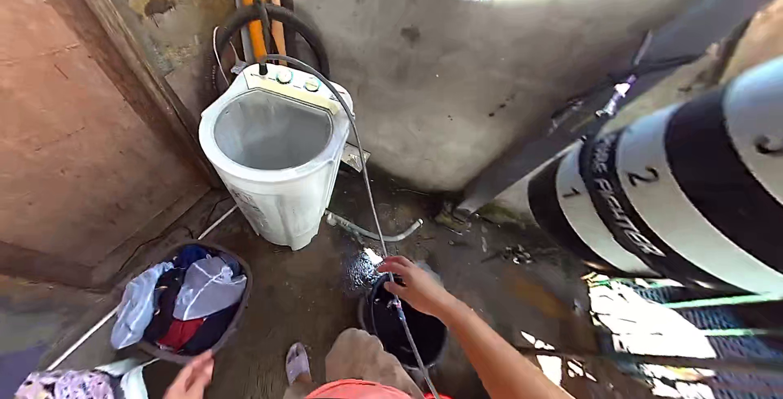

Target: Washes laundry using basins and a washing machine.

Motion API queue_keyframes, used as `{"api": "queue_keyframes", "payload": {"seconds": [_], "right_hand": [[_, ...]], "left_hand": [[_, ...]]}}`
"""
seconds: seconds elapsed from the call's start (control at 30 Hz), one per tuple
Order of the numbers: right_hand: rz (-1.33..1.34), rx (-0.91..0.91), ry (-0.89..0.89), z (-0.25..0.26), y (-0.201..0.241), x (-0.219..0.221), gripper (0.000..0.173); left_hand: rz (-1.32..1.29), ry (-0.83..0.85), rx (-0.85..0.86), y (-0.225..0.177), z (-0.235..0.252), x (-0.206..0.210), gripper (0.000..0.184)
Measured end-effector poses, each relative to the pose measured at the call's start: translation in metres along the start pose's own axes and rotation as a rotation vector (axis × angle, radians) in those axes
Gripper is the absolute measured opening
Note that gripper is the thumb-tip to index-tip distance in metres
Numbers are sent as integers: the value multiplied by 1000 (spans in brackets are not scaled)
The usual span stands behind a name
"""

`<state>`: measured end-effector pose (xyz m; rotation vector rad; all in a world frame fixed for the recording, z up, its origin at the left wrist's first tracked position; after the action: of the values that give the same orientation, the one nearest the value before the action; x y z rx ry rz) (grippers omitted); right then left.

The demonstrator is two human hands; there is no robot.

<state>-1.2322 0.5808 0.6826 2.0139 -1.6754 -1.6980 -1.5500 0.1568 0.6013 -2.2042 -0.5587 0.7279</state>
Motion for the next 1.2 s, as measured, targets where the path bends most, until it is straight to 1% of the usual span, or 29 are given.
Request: {"api": "queue_keyframes", "payload": {"seconds": [0.07, 0.17, 0.23, 0.27, 0.33, 0.37, 0.43, 0.5, 0.57, 0.6, 0.67, 0.77, 0.9, 1.0, 1.07, 1.13, 1.2], "right_hand": [[11, -65, -32, 45, 37, -20, 39], [113, -133, -182, 121, 79, -76, 37], [114, -207, -287, 179, 106, -122, 39], [90, -264, -348, 209, 119, -145, 41], [14, -376, -473, 281, 151, -198, 45], [-21, -394, -518, 319, 167, -224, 47], [-97, -372, -557, 388, 193, -266, 53], [-193, -355, -559, 459, 220, -302, 58], [-300, -344, -511, 524, 241, -320, 59], [-350, -330, -466, 551, 249, -321, 58], [-422, -298, -364, 589, 264, -318, 56], [-470, -327, -314, 607, 291, -319, 51], [-567, -362, -320, 597, 327, -346, 44], [-627, -359, -300, 602, 356, -361, 42], [-641, -347, -269, 605, 366, -368, 42], [-671, -354, -234, 591, 374, -371, 42], [-672, -438, -235, 557, 384, -367, 41]], "left_hand": [[71, -60, 193, -87, 64, -33, 44], [93, -124, 448, -212, 134, -55, 44], [126, -152, 545, -273, 167, -56, 46], [135, -166, 564, -290, 176, -52, 45], [117, -165, 568, -312, 191, -41, 45], [98, -149, 543, -317, 197, -36, 44], [80, -128, 461, -308, 204, -25, 43], [43, -140, 403, -295, 209, -19, 41], [0, -179, 343, -279, 214, -21, 41], [-55, -215, 313, -273, 214, -23, 39], [-166, -299, 270, -272, 219, -31, 37], [-213, -360, 305, -294, 241, -48, 35], [-195, -329, 400, -352, 299, -63, 33], [-161, -275, 491, -402, 351, -56, 34], [-111, -226, 530, -432, 381, -47, 35], [-61, -160, 519, -454, 411, -34, 35], [-12, -76, 446, -463, 441, -16, 39]]}}
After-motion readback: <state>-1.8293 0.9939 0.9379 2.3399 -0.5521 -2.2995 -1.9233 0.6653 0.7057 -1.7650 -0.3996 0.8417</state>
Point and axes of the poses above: each hand's wrist, its own z-axis towards the middle knuckle, its own x-axis out of the palm, y = z × x, the point moved 8 cm from there along z, towards the middle knuckle, and after that the axes turned 1 degree about -y, right-handed, at the moved point
